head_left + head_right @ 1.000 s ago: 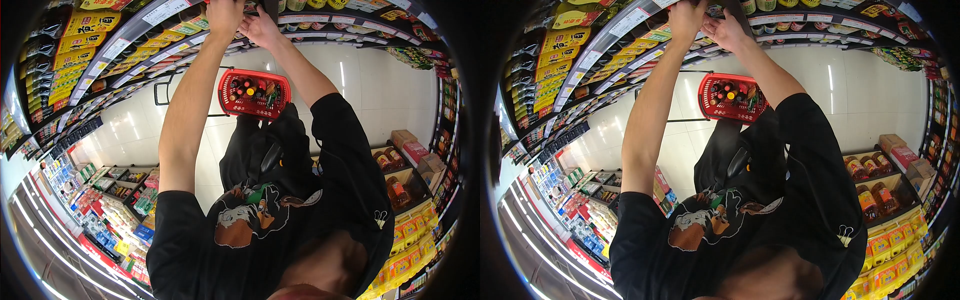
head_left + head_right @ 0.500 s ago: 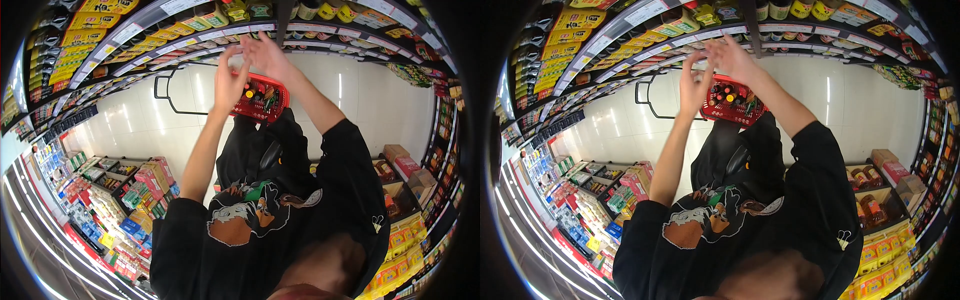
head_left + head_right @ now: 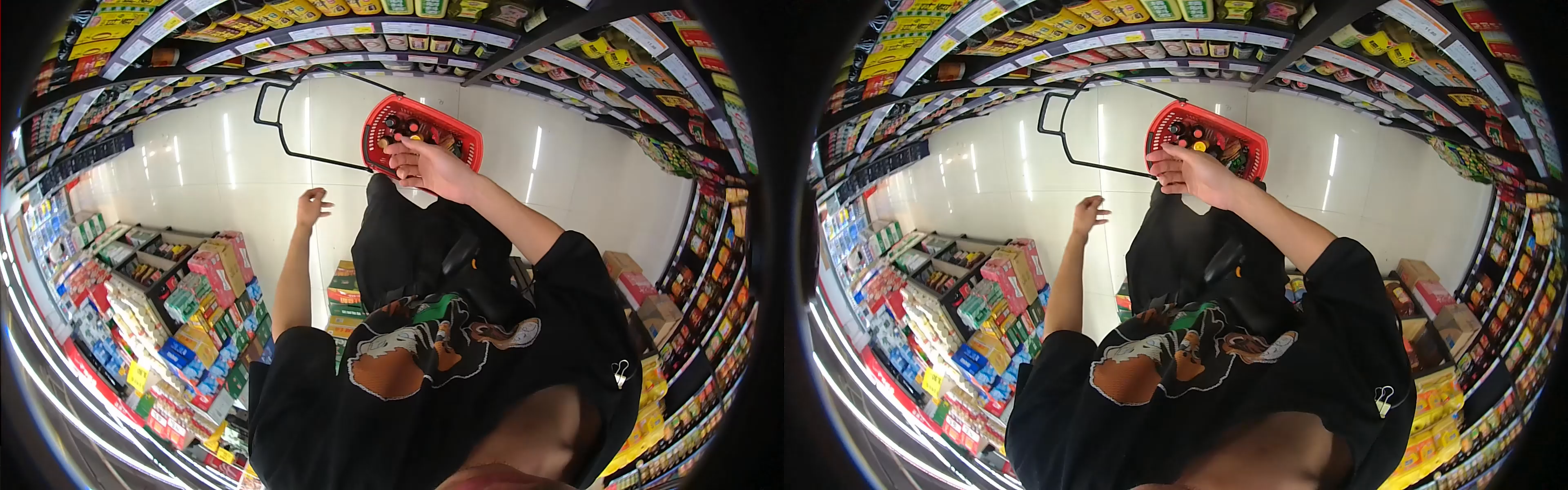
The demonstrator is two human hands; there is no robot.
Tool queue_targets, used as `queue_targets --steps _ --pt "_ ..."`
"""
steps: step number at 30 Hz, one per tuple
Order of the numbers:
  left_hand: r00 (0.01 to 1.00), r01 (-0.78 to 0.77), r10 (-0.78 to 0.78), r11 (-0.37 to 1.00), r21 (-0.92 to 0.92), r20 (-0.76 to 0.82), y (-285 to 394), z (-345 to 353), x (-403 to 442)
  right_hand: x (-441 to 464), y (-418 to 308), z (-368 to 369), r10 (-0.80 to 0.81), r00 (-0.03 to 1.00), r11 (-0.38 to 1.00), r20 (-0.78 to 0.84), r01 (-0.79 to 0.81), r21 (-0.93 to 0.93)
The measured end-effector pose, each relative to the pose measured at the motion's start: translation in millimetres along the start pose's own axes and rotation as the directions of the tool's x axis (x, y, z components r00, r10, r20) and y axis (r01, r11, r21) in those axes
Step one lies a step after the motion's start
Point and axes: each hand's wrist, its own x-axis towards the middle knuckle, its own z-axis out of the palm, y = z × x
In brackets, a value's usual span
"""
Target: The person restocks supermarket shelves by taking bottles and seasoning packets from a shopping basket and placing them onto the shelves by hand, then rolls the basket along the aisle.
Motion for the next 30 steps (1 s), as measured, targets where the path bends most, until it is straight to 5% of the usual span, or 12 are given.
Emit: queue_targets --steps 3,5,7,13,17,21,23,25,27,30 --pt "0.998 -0.036 0.035 0.999 -0.015 -0.059 6.4 -59.8 64.3 14.3 14.1 30.8 -0.060 0.992 0.996 -0.113 0.053 -0.065" --pt "0.986 -0.098 0.132 0.951 0.294 -0.099 1.0 -101.8 128.6 18.7 30.6 57.0 -0.103 0.978 0.994 -0.180 0.093 -0.061" --pt "0.957 -0.163 0.281 0.719 0.676 -0.069 23.5 -126.2 163.9 27.4 41.9 76.2 -0.137 0.977 0.983 -0.162 0.113 -0.148" --pt "0.938 -0.202 0.332 0.762 0.616 -0.103 81.0 -155.4 233.1 47.5 76.4 119.3 -0.194 0.962 0.970 -0.191 0.159 -0.182" --pt "0.802 -0.386 0.588 0.640 0.665 -0.100 93.2 -172.1 269.1 56.2 91.2 119.3 -0.280 0.927 0.956 -0.251 0.245 -0.159" --pt "0.871 -0.320 0.478 0.727 0.608 -0.113 98.1 -167.0 302.2 64.8 116.3 96.8 -0.310 0.890 0.948 -0.335 0.314 -0.044" --pt "0.839 -0.359 0.538 0.661 0.659 -0.083 88.0 -160.3 312.7 68.0 130.2 92.5 -0.306 0.848 0.950 -0.432 0.299 -0.087" --pt "0.876 -0.170 0.445 0.649 0.742 -0.188 121.9 -142.1 268.1 69.6 137.4 94.7 -0.335 0.833 0.941 -0.440 0.321 -0.108" --pt "0.807 -0.155 0.550 0.549 0.821 -0.215 113.4 -147.8 258.3 68.2 141.4 96.2 -0.301 0.843 0.952 -0.446 0.295 -0.084" --pt "0.943 -0.213 0.330 0.706 0.675 -0.047 97.0 -170.4 268.3 66.9 143.0 98.5 -0.310 0.841 0.947 -0.443 0.313 -0.068"
